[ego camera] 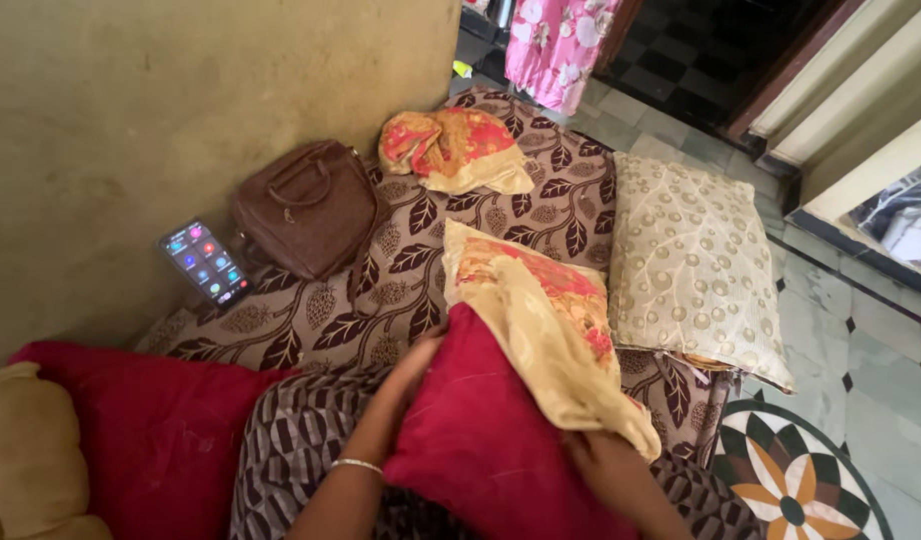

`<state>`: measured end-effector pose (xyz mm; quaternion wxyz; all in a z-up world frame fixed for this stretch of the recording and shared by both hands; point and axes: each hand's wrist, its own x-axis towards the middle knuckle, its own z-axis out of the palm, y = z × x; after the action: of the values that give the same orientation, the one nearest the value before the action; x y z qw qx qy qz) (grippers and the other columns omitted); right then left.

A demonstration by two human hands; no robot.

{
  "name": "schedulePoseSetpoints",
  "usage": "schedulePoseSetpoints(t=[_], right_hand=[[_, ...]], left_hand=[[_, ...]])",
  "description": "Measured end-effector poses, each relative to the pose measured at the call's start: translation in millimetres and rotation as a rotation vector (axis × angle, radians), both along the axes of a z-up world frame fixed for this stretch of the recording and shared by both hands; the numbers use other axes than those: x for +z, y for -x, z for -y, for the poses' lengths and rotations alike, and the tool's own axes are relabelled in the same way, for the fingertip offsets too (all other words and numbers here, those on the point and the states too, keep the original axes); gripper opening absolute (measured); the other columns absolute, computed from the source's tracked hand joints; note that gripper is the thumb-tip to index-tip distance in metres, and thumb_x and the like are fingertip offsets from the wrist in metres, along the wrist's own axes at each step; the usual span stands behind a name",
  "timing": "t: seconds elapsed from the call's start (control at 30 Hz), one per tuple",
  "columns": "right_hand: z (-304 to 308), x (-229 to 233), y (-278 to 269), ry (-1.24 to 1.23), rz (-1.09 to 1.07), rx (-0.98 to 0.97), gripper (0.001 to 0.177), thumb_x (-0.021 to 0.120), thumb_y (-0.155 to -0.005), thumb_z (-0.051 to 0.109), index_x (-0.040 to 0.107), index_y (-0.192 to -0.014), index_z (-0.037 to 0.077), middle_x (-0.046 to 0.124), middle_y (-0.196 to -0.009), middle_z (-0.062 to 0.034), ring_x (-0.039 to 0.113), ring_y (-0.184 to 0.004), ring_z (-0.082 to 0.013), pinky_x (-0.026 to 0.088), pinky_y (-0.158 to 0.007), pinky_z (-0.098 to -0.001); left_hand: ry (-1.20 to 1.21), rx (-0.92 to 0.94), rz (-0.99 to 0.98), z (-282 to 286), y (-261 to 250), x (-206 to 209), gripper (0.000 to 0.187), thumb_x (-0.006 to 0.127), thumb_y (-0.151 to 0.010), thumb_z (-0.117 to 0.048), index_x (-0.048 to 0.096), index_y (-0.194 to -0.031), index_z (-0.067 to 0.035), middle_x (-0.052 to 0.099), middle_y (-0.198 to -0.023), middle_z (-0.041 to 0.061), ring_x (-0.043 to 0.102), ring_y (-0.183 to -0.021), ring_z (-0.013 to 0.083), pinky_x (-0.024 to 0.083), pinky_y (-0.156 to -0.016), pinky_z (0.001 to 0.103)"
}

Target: The person puts a pillow into a pillowcase, smooths it, and then places it on the bed. They then pick up another pillow and a pillowcase and put the pillow into the pillowcase.

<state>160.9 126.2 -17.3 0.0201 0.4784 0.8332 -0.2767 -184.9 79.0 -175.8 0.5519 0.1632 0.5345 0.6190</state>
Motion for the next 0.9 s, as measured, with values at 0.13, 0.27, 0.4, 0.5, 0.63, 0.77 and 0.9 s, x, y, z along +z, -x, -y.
schedulePoseSetpoints(t=[0.13, 0.27, 0.4, 0.5, 0.63, 0.77, 0.9], right_hand=[[48.2, 58.7, 46.4, -0.293, -0.433, 0.382, 0.084, 0.075, -0.087, 0.046, 0.044, -0.147, -0.005, 0.04, -0.155, -0.0301, 0.038, -0.145, -0.0419, 0.029, -0.114, -0.0475], [65.2, 98.9, 56.2, -0.604, -0.436, 0.335, 0.104, 0.081, -0.071, 0.05, 0.038, -0.148, -0.006, 0.042, -0.15, -0.0338, 0.039, -0.142, -0.0464, 0.031, -0.114, -0.0508], [56.4, 111.6, 34.3, -0.308, -0.379, -0.343, 0.097, 0.083, -0.07, 0.039, 0.052, -0.159, 0.015, 0.074, -0.121, -0.0218, 0.074, -0.11, -0.0339, 0.056, -0.095, -0.0426], [25.0, 121.2, 1.3, -0.44, -0.751, -0.523, 0.05, 0.085, -0.082, 0.023, 0.07, -0.122, -0.001, 0.078, -0.102, -0.015, 0.074, -0.092, -0.0245, 0.056, -0.082, -0.0374], [1.3, 118.0, -27.8, -0.447, -0.865, -0.676, 0.032, 0.083, -0.087, 0.013, 0.071, -0.114, -0.001, 0.075, -0.099, -0.0113, 0.068, -0.087, -0.0163, 0.054, -0.081, -0.0313], [-15.3, 103.4, -39.8, -0.549, -1.013, -0.668, 0.016, 0.083, -0.096, 0.006, 0.072, -0.101, -0.004, 0.072, -0.091, -0.0097, 0.061, -0.086, -0.0132, 0.05, -0.082, -0.0275], [-29.4, 96.5, -38.3, -0.711, -1.198, -0.59, 0.013, 0.078, -0.096, -0.004, 0.074, -0.109, -0.004, 0.073, -0.098, -0.0055, 0.062, -0.091, -0.0122, 0.05, -0.088, -0.0255]], left_hand=[[-0.134, 0.058, 0.511, -22.8, -35.1, 36.4, 0.069, 0.045, -0.102, -0.041, 0.048, -0.148, 0.01, 0.059, -0.137, 0.034, 0.069, -0.108, 0.0405, 0.059, -0.096, 0.047], [-0.313, 0.177, 0.436, -67.5, -93.5, 51.7, 0.058, 0.044, -0.099, -0.04, 0.046, -0.143, -0.002, 0.061, -0.136, 0.027, 0.072, -0.108, 0.036, 0.056, -0.095, 0.048], [-0.365, 0.349, -0.36, -90.2, -129.6, 73.4, 0.05, 0.061, -0.105, -0.026, 0.056, -0.144, 0.004, 0.061, -0.142, 0.027, 0.061, -0.125, 0.0396, 0.046, -0.107, 0.048], [-0.03, 0.206, -0.939, -86.8, -106.5, 79.7, 0.049, 0.066, -0.09, -0.035, 0.065, -0.132, -0.009, 0.076, -0.117, 0.019, 0.075, -0.106, 0.0367, 0.058, -0.098, 0.044], [0.016, 0.329, -1.14, -111.9, -90.0, 70.1, 0.069, 0.079, -0.078, -0.035, 0.055, -0.127, 0.008, 0.062, -0.118, 0.035, 0.064, -0.102, 0.0542, 0.052, -0.083, 0.056], [0.061, 0.107, -0.916, -129.2, -94.1, 73.1, 0.039, 0.062, -0.101, -0.036, 0.065, -0.116, 0.0, 0.069, -0.097, 0.024, 0.068, -0.094, 0.046, 0.052, -0.081, 0.053], [-0.004, -0.021, -0.661, -112.1, -121.1, 157.4, 0.04, 0.051, -0.105, -0.04, 0.073, -0.104, -0.007, 0.067, -0.08, 0.023, 0.064, -0.074, 0.0421, 0.049, -0.067, 0.052]])
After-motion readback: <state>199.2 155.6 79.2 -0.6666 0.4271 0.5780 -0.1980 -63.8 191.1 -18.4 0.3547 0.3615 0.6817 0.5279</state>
